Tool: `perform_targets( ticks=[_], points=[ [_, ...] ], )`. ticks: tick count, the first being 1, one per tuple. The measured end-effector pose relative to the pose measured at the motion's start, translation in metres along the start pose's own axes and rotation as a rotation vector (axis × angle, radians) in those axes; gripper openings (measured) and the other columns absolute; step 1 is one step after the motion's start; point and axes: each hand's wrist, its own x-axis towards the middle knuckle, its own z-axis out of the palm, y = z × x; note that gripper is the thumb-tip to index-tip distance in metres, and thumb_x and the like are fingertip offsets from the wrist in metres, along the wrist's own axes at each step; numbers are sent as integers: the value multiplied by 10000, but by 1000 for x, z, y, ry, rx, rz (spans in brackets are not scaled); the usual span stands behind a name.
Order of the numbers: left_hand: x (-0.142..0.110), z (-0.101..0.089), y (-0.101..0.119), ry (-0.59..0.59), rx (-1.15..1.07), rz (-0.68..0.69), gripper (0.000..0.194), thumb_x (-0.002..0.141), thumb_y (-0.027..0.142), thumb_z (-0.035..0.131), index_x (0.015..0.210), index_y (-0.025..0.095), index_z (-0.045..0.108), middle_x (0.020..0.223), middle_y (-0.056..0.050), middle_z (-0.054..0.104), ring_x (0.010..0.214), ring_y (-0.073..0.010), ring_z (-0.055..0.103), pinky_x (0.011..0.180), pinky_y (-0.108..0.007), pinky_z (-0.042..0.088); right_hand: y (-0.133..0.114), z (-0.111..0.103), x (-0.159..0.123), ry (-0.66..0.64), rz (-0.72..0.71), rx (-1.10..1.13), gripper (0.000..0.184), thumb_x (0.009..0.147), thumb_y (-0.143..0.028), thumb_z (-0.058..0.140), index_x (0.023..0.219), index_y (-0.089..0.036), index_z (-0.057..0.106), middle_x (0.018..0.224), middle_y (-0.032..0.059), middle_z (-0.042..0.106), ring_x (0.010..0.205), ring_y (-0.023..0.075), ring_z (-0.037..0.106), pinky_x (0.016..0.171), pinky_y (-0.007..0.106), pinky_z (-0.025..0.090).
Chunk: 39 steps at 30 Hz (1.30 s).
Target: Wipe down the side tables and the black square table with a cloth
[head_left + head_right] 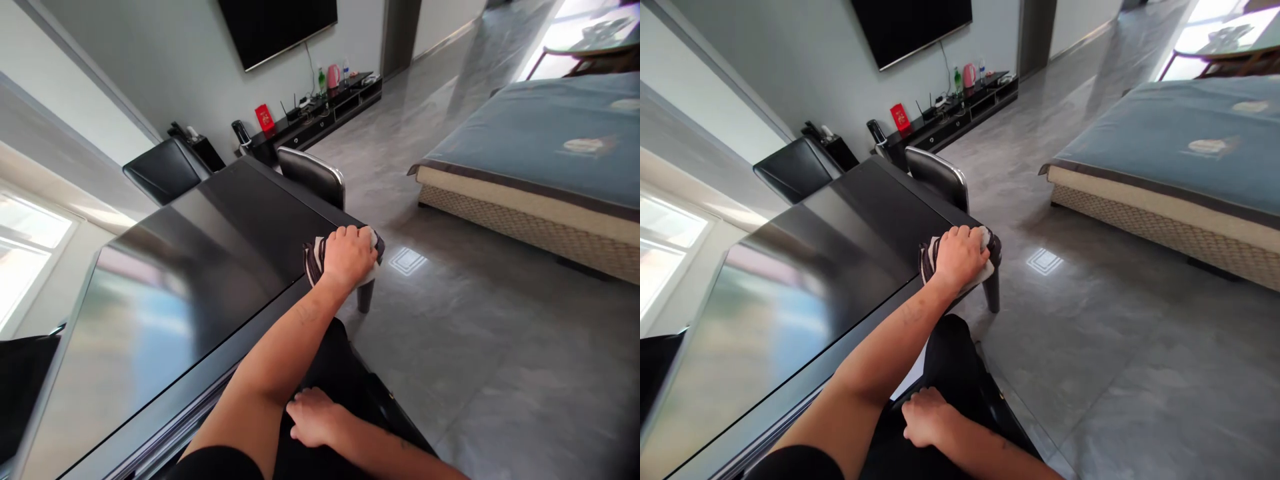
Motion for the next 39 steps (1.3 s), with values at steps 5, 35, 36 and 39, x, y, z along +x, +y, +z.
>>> perform_targets(
  ticks=[5,35,36,39],
  points=[
    [-69,-14,-37,0,27,-66,237,1106,386,650,1236,214,749,1170,-134,765,1145,-343,692,999,-489,544,-10,-17,-10,-79,26,-85,405,975,-378,803,1263,-102,870,1305,257,859,1234,467,832,1053,561,686],
    [-361,-88,-250,-158,392,-921,536,1069,577,322,1116,256,749,1069,-169,806,1098,-417,771,938,-484,606,-14,-23,-6,-146,49,-96,425,1013,-500,853,1255,-151,877,1335,218,863,1252,435,835,1023,538,702],
    [-335,-82,-247,-165,375,-871,545,1075,561,318,1143,238,752,1112,-178,812,1147,-409,767,989,-479,602,-14,-24,-6,-150,51,-88,428,1008,-498,855,1265,-156,873,1348,219,859,1262,438,833,1024,540,703],
    [-248,-62,-230,-170,322,-735,509,1082,483,356,1177,177,751,1213,-214,808,1246,-394,741,1099,-471,573,-12,-24,-7,-131,48,-54,415,993,-480,849,1276,-176,862,1369,214,854,1275,440,829,1037,546,696]
  ],
)
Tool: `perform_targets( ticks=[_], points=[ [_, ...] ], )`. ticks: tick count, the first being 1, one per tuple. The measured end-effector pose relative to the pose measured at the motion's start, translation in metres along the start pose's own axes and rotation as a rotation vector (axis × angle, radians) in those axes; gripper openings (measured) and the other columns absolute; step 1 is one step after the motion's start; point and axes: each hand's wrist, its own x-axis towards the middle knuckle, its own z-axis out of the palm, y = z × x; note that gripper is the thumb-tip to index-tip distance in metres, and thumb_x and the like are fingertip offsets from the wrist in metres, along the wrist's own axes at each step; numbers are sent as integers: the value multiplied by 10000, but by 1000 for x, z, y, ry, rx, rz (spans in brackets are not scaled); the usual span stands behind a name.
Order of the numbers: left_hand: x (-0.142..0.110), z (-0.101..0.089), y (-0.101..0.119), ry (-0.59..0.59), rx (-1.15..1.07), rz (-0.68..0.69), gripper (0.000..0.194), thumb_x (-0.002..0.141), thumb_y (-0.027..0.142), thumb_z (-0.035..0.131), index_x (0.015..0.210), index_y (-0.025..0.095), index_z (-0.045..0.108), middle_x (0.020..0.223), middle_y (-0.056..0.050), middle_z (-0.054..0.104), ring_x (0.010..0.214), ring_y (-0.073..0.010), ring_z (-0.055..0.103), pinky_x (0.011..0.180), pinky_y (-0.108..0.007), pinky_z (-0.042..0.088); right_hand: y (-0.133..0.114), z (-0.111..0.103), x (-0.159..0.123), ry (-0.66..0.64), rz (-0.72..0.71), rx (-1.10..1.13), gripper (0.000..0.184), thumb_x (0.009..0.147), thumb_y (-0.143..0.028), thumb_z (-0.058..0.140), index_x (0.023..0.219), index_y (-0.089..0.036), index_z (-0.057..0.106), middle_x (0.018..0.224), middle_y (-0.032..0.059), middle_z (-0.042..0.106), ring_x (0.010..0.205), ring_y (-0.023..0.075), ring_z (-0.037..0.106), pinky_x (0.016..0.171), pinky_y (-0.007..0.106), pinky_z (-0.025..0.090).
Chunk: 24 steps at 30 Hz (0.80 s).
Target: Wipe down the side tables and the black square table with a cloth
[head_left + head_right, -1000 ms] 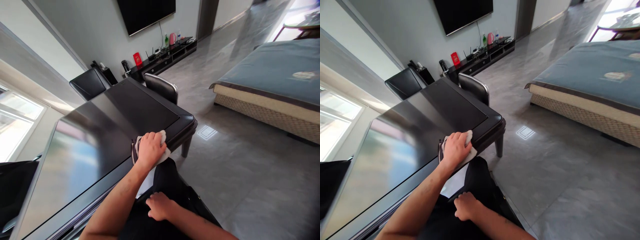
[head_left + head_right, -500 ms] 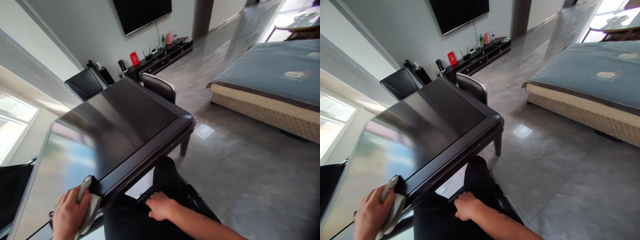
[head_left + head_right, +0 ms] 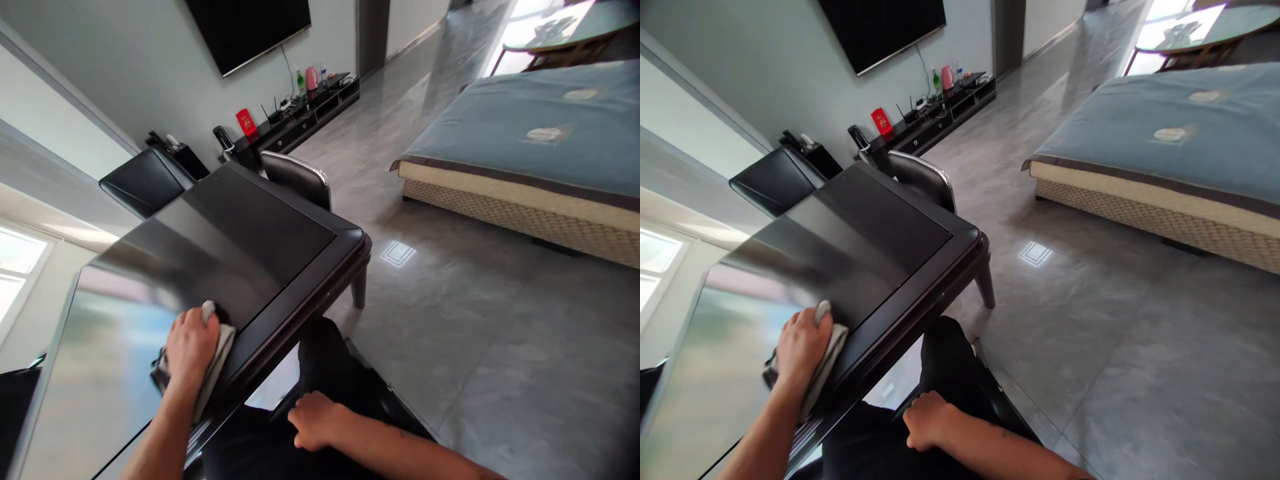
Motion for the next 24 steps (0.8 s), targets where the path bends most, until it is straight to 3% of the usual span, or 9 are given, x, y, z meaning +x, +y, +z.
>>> perform_targets(
  ticks=[4,8,13,15,18,24],
  points=[
    [60,-21,113,30,-59,159,419,1117,401,418,1177,163,757,1281,-212,799,1255,-383,731,1122,-476,554,4,6,-1,71,-22,42,369,972,-467,853,1214,-189,864,1333,203,863,1239,428,838,1051,538,683],
    [98,-42,220,39,-168,271,347,1132,326,467,1221,161,759,1365,-209,784,1278,-365,723,1086,-466,554,5,13,3,87,12,67,371,955,-410,845,1233,-165,872,1317,228,862,1246,448,829,1098,556,665],
    [129,-54,322,59,-292,351,327,1148,349,528,1309,161,741,1428,-205,759,1353,-355,694,1114,-467,536,6,14,9,66,8,98,396,909,-399,845,1230,-171,887,1312,249,859,1237,482,827,1091,576,675],
    [137,-56,346,60,-328,388,340,1154,355,524,1327,158,741,1437,-204,754,1364,-357,687,1125,-486,535,7,14,10,69,11,96,403,893,-399,851,1231,-183,890,1314,241,862,1221,485,832,1069,582,689],
    [143,-57,361,64,-367,423,347,1153,368,531,1320,158,751,1432,-197,756,1363,-357,685,1126,-498,540,9,13,10,70,18,89,398,874,-393,850,1223,-209,897,1318,221,868,1221,481,834,1058,573,698],
    [138,-51,338,87,-375,439,323,1147,378,550,1291,182,763,1373,-168,782,1315,-339,702,1098,-466,553,11,11,8,34,33,93,454,890,-449,809,1290,-245,877,1387,192,856,1273,477,818,1115,566,675]
  ],
)
